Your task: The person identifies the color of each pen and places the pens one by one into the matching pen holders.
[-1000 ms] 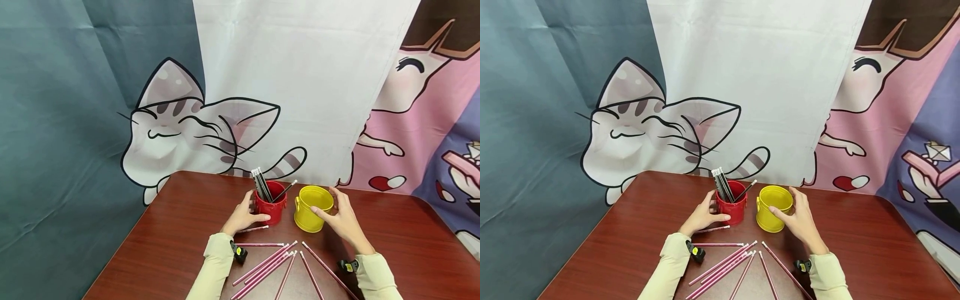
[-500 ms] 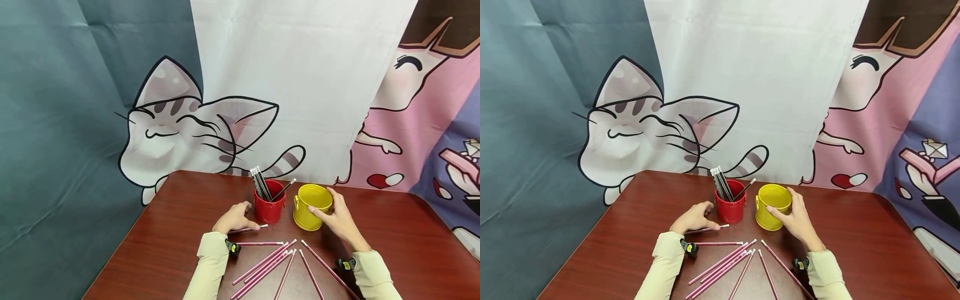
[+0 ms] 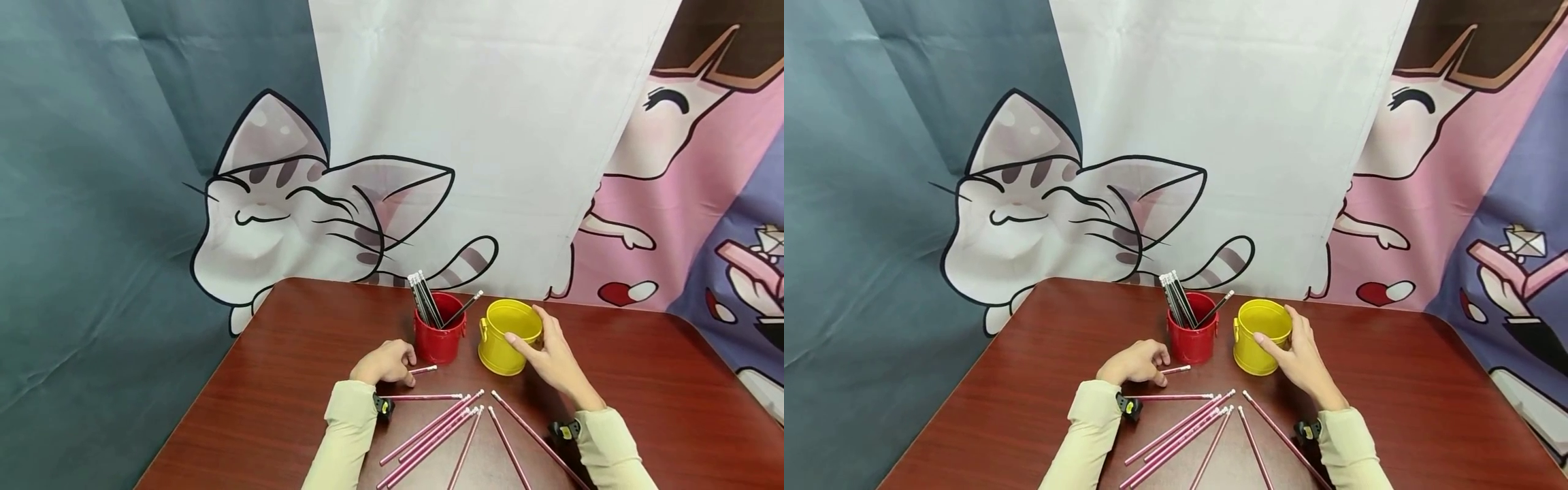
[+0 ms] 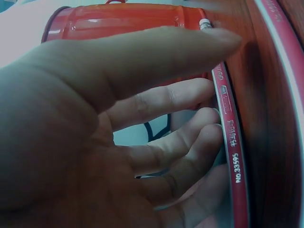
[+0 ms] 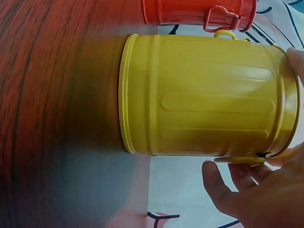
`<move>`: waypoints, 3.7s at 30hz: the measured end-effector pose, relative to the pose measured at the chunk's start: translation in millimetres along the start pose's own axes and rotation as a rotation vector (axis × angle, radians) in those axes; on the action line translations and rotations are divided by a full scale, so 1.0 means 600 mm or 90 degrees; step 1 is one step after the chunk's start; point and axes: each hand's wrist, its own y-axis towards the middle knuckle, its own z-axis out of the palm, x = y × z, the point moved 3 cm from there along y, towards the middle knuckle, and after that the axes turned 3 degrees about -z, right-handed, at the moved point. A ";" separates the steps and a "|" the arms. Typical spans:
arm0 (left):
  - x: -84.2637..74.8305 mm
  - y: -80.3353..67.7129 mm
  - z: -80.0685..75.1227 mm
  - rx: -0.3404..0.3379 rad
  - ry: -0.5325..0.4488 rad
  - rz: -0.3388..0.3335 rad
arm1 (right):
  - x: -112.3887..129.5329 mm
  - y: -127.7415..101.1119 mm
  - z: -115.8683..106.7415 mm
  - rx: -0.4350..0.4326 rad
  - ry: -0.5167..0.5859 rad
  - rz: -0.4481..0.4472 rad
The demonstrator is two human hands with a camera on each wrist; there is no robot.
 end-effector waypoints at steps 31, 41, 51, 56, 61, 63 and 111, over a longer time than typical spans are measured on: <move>-0.034 0.002 0.016 -0.028 0.090 0.053 | -0.004 -0.003 0.003 0.023 -0.007 0.016; -0.045 -0.005 0.009 -0.016 0.107 0.080 | -0.003 -0.002 0.002 0.015 0.012 0.014; -0.060 -0.009 -0.012 -0.024 0.062 0.158 | -0.005 -0.003 0.003 0.015 0.014 0.012; -0.063 -0.009 -0.019 -0.053 0.063 0.191 | -0.005 -0.003 0.003 0.014 0.014 0.009; -0.069 -0.015 -0.031 -0.098 0.056 0.223 | -0.006 -0.002 0.003 0.012 0.013 0.010; -0.071 -0.018 -0.036 -0.119 0.051 0.242 | -0.006 -0.002 0.003 0.012 0.014 0.010; -0.099 -0.045 -0.082 -0.444 -0.274 0.439 | -0.007 -0.003 0.003 0.008 0.028 0.006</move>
